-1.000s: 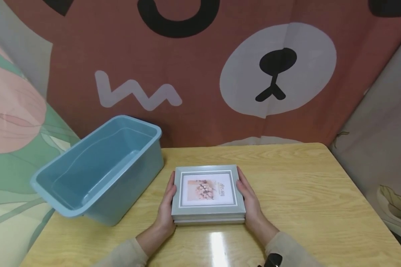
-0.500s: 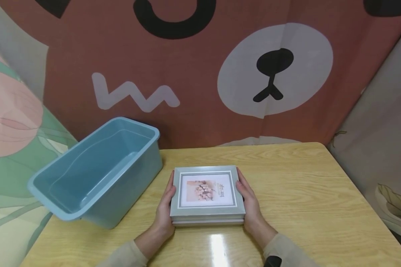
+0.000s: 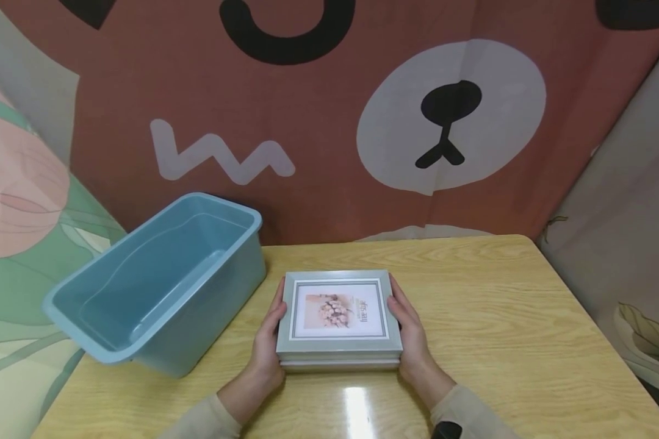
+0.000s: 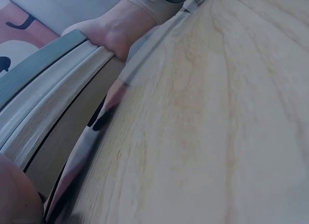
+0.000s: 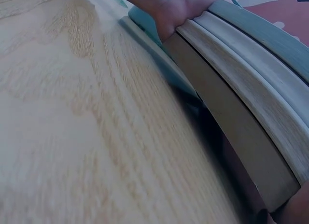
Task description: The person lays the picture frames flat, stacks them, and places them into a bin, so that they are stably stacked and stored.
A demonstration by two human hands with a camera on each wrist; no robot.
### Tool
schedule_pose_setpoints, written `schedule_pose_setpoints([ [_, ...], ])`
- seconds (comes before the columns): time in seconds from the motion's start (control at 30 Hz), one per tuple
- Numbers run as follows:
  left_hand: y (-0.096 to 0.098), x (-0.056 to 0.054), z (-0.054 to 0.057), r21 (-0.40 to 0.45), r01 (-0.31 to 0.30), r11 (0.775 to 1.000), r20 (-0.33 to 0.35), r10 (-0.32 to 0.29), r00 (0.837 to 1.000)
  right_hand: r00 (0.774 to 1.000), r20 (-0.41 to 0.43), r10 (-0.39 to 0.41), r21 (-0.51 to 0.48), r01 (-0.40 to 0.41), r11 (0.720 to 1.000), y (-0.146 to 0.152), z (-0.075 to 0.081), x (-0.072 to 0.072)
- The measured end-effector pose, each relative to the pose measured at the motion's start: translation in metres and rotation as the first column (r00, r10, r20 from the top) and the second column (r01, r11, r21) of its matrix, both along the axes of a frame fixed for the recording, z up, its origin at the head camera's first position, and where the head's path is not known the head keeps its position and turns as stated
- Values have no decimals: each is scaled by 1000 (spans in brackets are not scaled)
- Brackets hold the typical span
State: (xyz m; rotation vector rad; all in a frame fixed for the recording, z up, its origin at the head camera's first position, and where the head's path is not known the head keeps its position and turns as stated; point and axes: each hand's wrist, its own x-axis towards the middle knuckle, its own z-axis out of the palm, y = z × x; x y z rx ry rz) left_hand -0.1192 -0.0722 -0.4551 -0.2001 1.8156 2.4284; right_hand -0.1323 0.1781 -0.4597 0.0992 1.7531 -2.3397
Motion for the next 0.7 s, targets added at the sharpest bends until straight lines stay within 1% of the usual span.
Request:
schedule_pose_setpoints([
  [0.2,-2,0,4,1,-8,1000,11,8,1000,1000,-11,-9,5,9,1000,-3,7,1],
  [0.3,-4,0,7,2,-6,1000,4,6,1000,1000,-10,-14,2,14,1000,-5,11,2],
  [0.43,-7,1,12,-6,-1,1000,-5,1,1000,1000,10,-27,-12,27,1000,-6,15,3],
  [0.6,-9,3,15,-12,2,1000,-13,-2,1000,999,18,-35,-15,36,999,-7,20,5],
  [0.7,-9,4,18,-6,-5,1000,-17,5,1000,999,29,-38,-38,39,999,-8,24,5],
])
